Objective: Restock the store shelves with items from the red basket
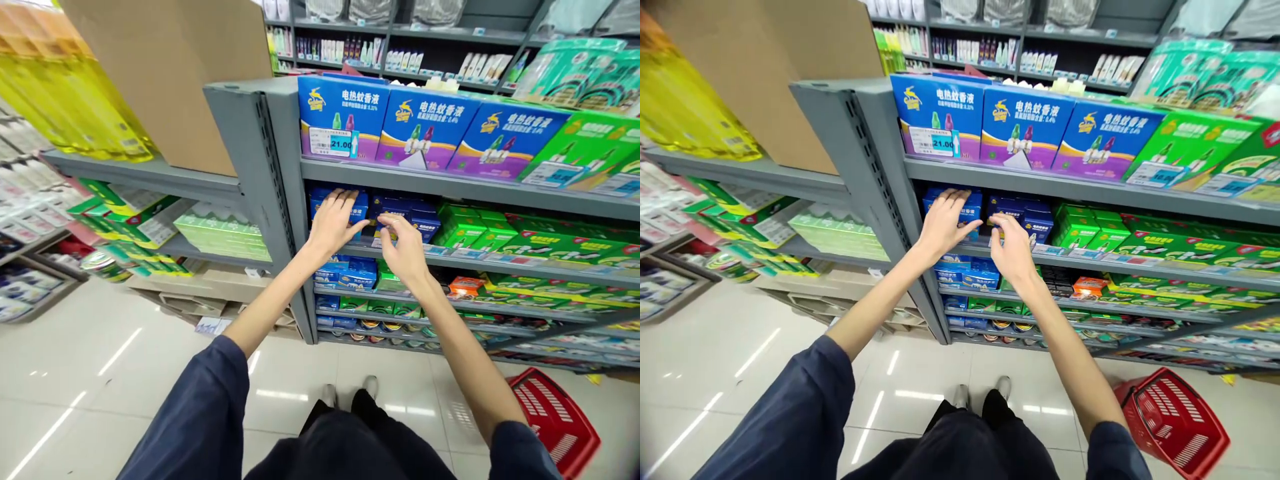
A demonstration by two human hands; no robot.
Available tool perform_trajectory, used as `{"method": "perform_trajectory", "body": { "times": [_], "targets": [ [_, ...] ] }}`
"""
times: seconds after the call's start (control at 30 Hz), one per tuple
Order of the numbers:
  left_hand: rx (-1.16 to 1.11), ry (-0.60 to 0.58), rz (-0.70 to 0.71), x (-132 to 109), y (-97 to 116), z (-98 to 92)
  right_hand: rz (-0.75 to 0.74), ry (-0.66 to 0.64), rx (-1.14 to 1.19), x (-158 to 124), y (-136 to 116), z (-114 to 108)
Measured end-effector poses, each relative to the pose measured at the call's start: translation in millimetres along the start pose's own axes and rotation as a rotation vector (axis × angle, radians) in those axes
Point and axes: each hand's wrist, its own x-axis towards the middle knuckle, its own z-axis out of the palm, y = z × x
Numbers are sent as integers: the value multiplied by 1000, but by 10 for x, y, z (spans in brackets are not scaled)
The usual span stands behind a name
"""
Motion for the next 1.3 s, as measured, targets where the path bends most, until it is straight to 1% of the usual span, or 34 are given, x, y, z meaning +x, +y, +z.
{"method": "perform_trajectory", "body": {
  "times": [0.13, 0.2, 0.23, 0.33, 0.43, 0.5, 0.57, 0.6, 0.63, 0.73, 0.77, 0.83, 0.9, 0.97, 1.07, 1.13, 1.2, 1.3],
  "targets": [
    [12, 41, -22, -121, -54, -49, -29, -72, -311, 363, -193, 116],
    [9, 31, -33, -170, -66, -53, 9, -142, -421, 532, -273, 138],
    [1, 26, -34, -181, -72, -54, 49, -179, -439, 607, -301, 140],
    [-22, 25, -40, -121, -86, -86, 161, -265, -430, 787, -338, 130],
    [-5, -7, -72, 64, -63, -186, 162, -300, -409, 904, -328, 126],
    [41, -68, -165, 207, -24, -264, 148, -317, -382, 954, -311, 130],
    [110, -147, -272, 316, 16, -317, 141, -362, -361, 987, -292, 131],
    [149, -192, -287, 350, 30, -329, 137, -390, -357, 999, -284, 129],
    [188, -237, -270, 369, 37, -331, 133, -413, -358, 1006, -277, 126],
    [291, -322, -126, 358, 17, -304, 112, -431, -372, 1003, -263, 113],
    [314, -325, -93, 344, 3, -293, 101, -427, -377, 994, -257, 110],
    [339, -312, -72, 324, -21, -282, 71, -419, -377, 976, -232, 106],
    [346, -315, -88, 330, -33, -287, 45, -406, -362, 974, -177, 112],
    [335, -342, -106, 363, -38, -295, 17, -392, -328, 1013, -94, 129],
    [289, -374, -117, 428, -61, -286, -22, -422, -270, 1172, 35, 180],
    [247, -353, -150, 453, -87, -262, -19, -462, -271, 1318, 80, 218],
    [229, -329, -189, 456, -110, -239, 18, -496, -299, 1454, 83, 242],
    [247, -338, -164, 433, -111, -229, 40, -522, -308, 1574, 53, 244]
  ]
}}
